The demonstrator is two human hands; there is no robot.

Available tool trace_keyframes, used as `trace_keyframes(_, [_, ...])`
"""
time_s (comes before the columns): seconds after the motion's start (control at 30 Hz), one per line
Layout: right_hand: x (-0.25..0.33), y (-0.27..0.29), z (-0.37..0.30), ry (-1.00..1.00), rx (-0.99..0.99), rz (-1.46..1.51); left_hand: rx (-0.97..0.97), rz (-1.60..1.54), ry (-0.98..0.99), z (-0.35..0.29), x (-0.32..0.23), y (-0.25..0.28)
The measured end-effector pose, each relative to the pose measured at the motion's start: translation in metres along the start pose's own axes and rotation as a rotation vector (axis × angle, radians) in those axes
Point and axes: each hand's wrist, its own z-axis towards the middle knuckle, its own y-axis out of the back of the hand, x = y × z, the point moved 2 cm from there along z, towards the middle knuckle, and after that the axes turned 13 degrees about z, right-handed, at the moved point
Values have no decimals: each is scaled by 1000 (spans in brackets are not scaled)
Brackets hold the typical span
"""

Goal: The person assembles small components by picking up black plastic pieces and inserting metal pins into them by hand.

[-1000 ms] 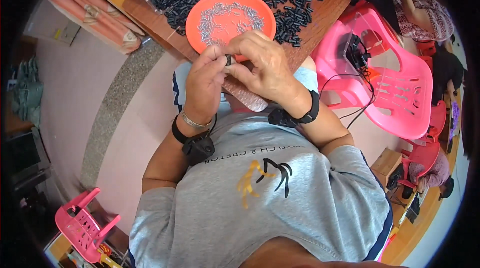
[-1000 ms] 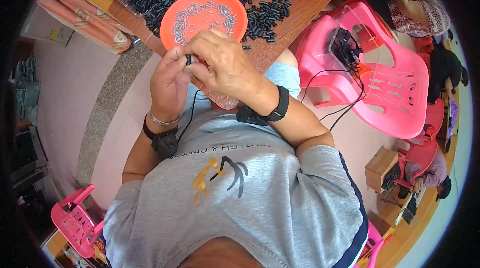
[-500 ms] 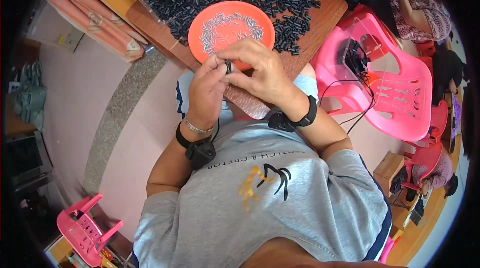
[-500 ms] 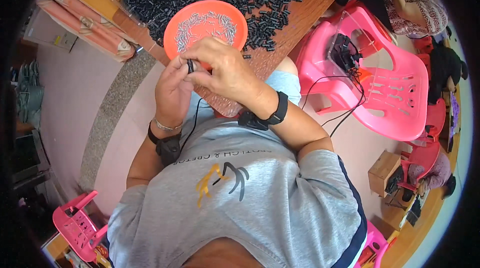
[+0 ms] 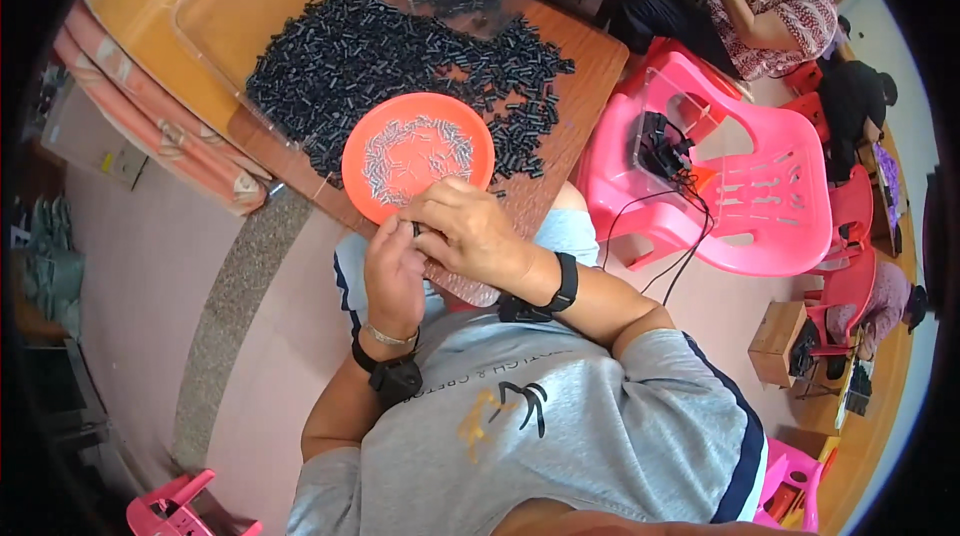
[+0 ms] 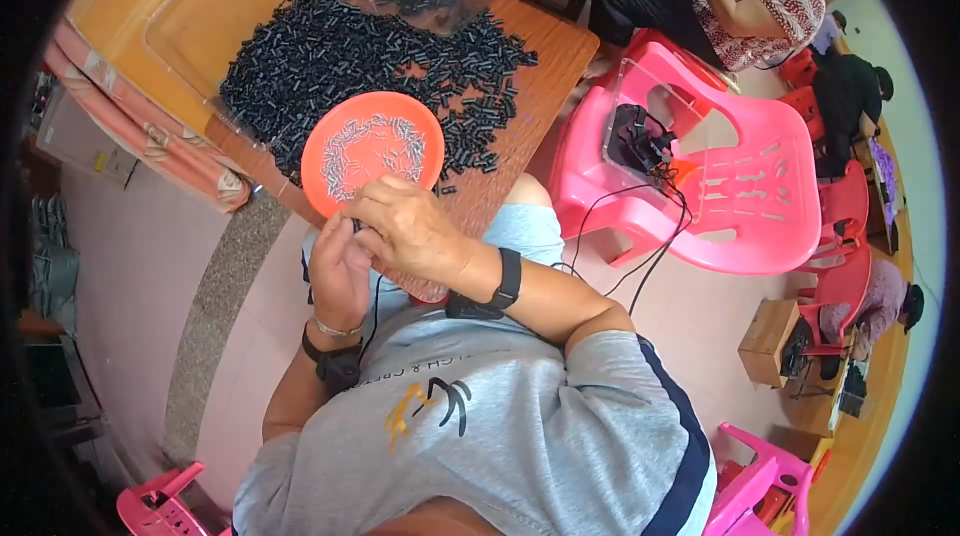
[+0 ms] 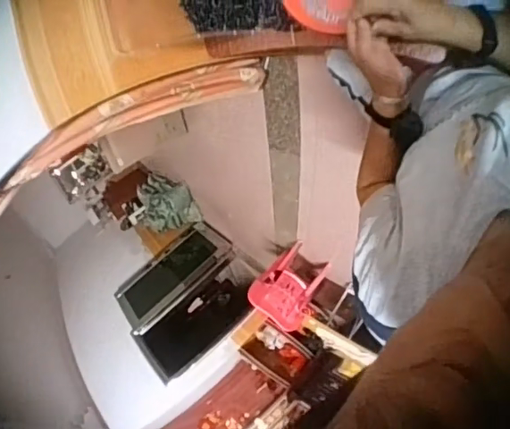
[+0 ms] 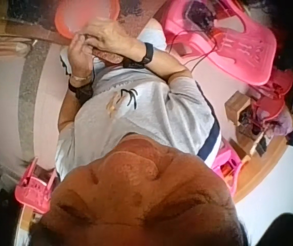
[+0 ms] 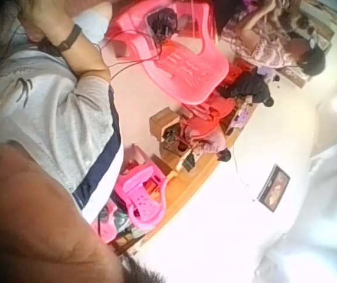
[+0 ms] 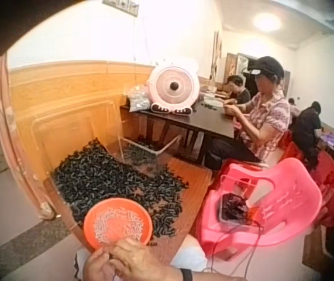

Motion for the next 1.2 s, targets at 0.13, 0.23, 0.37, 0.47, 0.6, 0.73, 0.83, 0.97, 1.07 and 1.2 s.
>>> trace_keyframes(0.13, [-3,-1,0,11,-2,-21,84,25,2,3,4,7])
trace_keyframes(0.23, [-3,6,6,-31,47,17,88,44,11,4,0,5])
trace_keyframes(0.37, [-2,59,58,-4,-16,-160,31,133,-45,3,-22,7])
trace_keyframes(0.47, [-22,116,135,254,-201,-463,-15,134,-64,6,-29,16])
trace_keyframes(0.6, [-61,165,227,-47,-196,-877,-3,120,-57,10,-31,18])
trace_keyframes(0.73, [-82,151,241,49,-305,-816,-41,81,-33,11,-30,27])
trace_keyframes(0.83, [-108,125,215,14,-112,-649,-51,78,-51,14,-30,31])
trace_keyframes(0.97, [-145,70,168,-290,314,-477,-100,57,-12,17,-27,37])
trace_keyframes(1.07, [-186,60,149,-421,412,-612,-114,58,3,19,-26,37])
trace_keyframes(1.2, [-215,56,146,-464,411,-763,-134,47,21,19,-28,38])
